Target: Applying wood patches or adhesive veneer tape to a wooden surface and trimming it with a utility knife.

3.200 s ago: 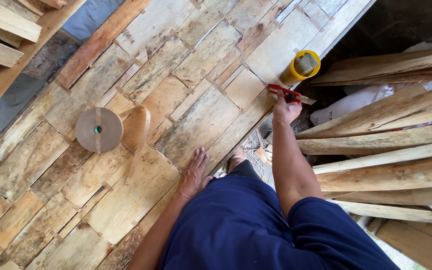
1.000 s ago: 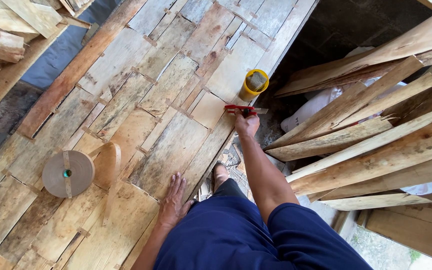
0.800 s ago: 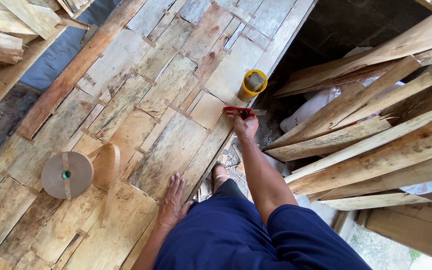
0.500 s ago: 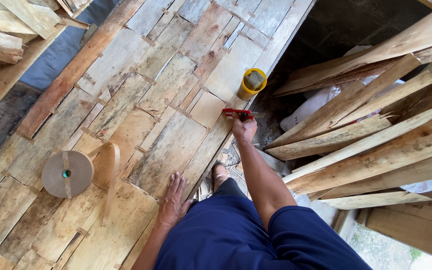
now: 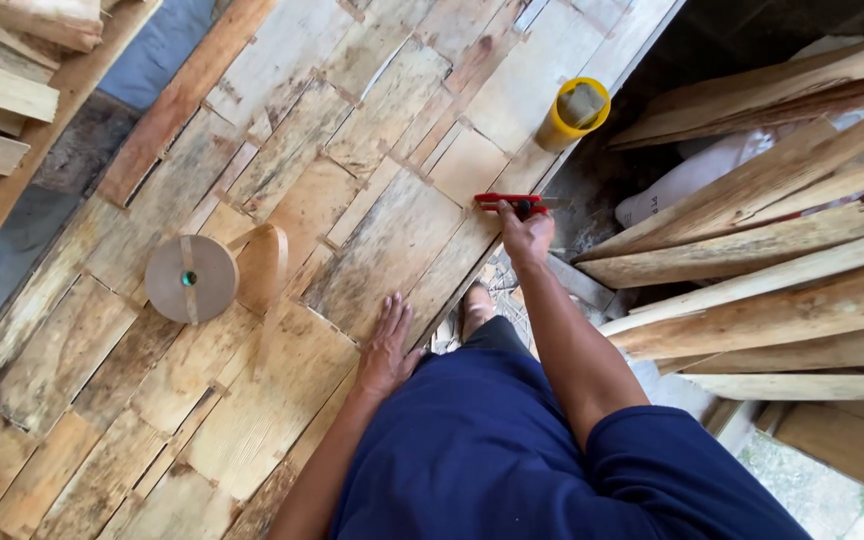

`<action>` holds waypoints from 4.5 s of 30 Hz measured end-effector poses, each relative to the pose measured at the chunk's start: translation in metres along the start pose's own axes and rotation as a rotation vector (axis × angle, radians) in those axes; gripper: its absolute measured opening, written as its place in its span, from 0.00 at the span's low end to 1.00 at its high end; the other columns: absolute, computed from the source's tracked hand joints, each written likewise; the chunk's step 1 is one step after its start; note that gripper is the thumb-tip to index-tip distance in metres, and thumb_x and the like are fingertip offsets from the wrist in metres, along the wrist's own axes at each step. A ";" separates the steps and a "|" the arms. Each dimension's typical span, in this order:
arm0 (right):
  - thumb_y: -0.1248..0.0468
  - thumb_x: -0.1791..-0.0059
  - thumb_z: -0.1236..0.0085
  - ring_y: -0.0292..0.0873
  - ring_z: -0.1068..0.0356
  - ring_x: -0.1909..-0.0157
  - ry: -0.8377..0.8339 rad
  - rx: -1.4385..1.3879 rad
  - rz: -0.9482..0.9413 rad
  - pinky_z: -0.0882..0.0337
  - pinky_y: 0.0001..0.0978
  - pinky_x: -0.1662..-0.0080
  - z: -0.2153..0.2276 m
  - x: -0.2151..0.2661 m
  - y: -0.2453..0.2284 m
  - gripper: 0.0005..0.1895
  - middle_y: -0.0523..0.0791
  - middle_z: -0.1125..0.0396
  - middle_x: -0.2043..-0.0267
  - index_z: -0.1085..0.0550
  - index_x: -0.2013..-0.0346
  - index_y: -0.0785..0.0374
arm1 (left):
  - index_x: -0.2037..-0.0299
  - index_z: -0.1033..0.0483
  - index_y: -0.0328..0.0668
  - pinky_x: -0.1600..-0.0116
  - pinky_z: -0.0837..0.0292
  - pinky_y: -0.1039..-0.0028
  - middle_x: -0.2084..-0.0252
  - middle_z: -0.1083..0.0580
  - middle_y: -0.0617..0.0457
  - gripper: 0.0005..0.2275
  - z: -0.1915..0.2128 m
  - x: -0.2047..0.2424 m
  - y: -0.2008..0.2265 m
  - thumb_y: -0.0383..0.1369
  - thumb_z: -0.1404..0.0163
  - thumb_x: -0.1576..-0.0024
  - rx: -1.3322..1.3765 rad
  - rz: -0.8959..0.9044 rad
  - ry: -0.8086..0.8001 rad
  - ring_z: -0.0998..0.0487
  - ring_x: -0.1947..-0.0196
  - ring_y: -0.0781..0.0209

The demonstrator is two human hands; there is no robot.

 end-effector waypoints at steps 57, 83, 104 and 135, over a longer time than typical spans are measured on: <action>0.59 0.55 0.31 0.39 0.26 0.71 -0.372 0.429 0.074 0.29 0.37 0.65 0.012 0.046 -0.071 0.12 0.47 0.23 0.69 0.16 0.61 0.62 | 0.28 0.52 0.36 0.23 0.62 0.61 0.23 0.59 0.39 0.43 0.000 -0.002 0.010 0.42 0.39 0.50 -0.114 0.059 -0.044 0.61 0.22 0.42; 0.67 0.47 0.41 0.40 0.33 0.62 -0.082 -0.037 0.314 0.31 0.30 0.60 0.105 -0.101 -0.051 0.12 0.44 0.33 0.60 0.29 0.50 0.65 | 0.33 0.43 0.22 0.24 0.57 0.56 0.25 0.52 0.30 0.39 -0.006 -0.065 0.053 0.42 0.39 0.49 -0.145 0.143 -0.008 0.53 0.25 0.35; 0.51 0.64 0.18 0.53 0.27 0.46 -0.233 0.762 0.730 0.24 0.40 0.47 0.087 -0.122 -0.163 0.52 0.53 0.37 0.38 0.36 0.34 0.63 | 0.32 0.41 0.28 0.23 0.54 0.58 0.24 0.50 0.36 0.39 -0.012 -0.160 0.102 0.38 0.38 0.52 -0.217 -0.059 -0.175 0.52 0.24 0.41; 0.47 0.65 0.21 0.53 0.26 0.49 -0.414 0.613 0.720 0.23 0.44 0.55 0.069 -0.024 -0.164 0.48 0.51 0.36 0.42 0.35 0.38 0.60 | 0.32 0.42 0.27 0.23 0.54 0.61 0.25 0.49 0.35 0.39 -0.001 -0.163 0.104 0.35 0.40 0.53 -0.063 -0.029 -0.180 0.51 0.24 0.40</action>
Point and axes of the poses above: each hand's wrist, its own x-axis away from the middle knuckle, its own z-axis out of the back of the hand, y = z × x, the point moved 1 cm from there along -x, towards the middle knuckle
